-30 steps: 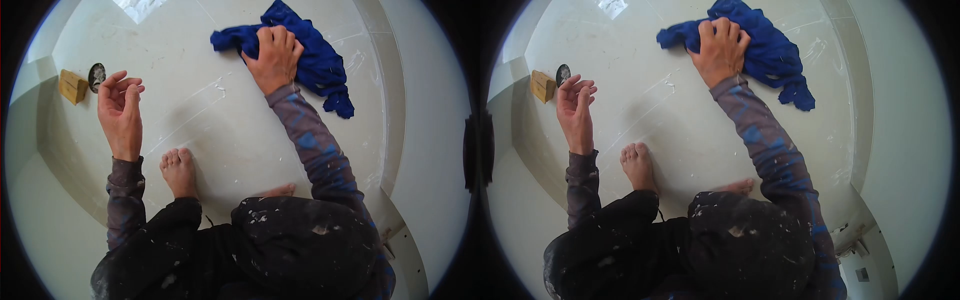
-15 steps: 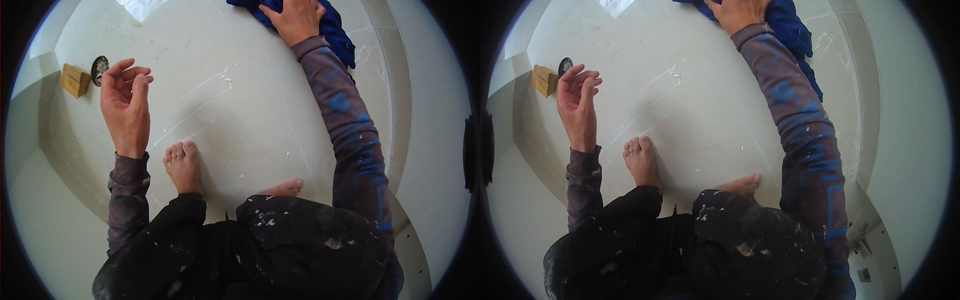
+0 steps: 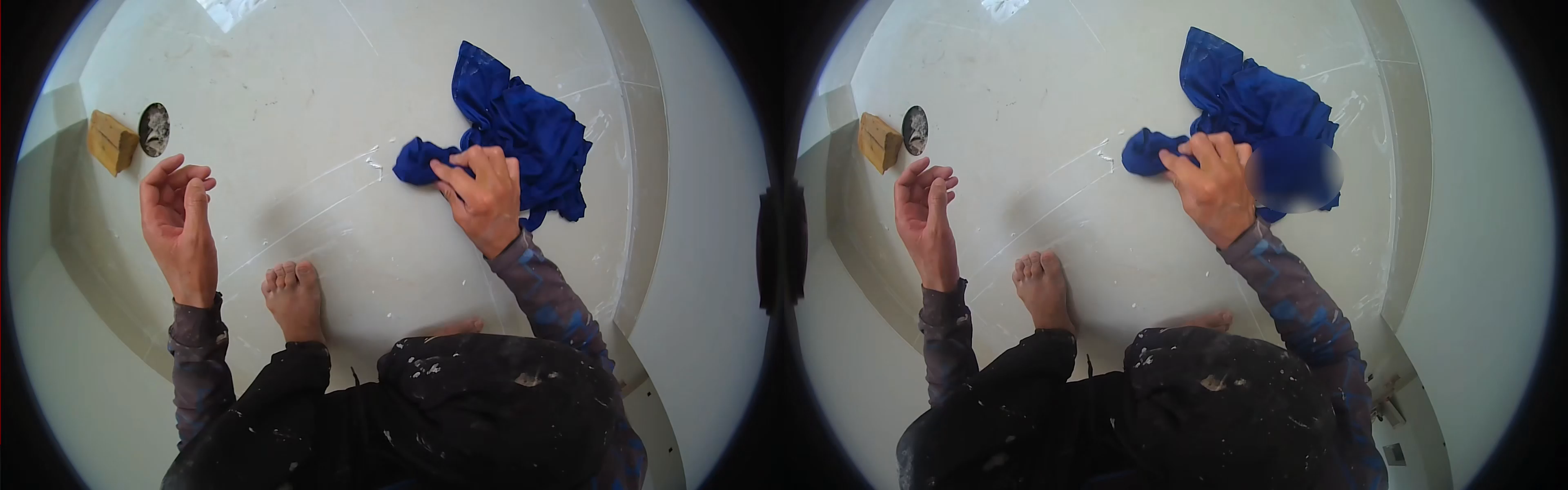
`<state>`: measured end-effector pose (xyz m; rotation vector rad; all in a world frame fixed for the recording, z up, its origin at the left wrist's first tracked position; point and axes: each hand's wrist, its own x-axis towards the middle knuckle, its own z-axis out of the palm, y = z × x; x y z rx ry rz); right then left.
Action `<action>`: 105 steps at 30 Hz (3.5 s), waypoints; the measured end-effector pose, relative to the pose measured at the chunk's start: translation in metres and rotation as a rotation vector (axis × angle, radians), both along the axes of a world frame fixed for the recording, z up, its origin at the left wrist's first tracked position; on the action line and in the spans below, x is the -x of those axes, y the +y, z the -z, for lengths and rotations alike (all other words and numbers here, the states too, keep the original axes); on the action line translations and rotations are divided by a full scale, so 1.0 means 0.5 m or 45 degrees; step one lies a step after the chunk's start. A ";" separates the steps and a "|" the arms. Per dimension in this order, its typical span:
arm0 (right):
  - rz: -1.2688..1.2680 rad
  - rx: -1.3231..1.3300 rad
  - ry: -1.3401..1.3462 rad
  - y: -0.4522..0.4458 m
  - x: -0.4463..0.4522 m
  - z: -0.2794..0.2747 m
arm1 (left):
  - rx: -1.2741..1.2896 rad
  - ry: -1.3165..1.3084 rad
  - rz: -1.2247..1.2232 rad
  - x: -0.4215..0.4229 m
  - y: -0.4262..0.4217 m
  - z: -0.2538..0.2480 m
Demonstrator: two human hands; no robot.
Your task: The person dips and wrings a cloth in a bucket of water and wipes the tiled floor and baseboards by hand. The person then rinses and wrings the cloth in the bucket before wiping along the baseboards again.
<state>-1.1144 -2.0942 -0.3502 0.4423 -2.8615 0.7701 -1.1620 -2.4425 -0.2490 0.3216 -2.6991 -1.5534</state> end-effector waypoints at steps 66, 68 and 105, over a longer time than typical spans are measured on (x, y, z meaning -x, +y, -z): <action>-0.479 0.026 0.155 -0.097 0.345 0.036 | -0.166 -0.082 -0.017 0.188 0.027 0.093; -0.418 0.013 0.219 -0.127 0.413 0.034 | -0.191 -0.085 -0.033 0.210 0.024 0.095; -0.255 -0.094 0.078 -0.301 0.722 -0.021 | 0.631 0.276 -0.206 0.583 -0.055 0.219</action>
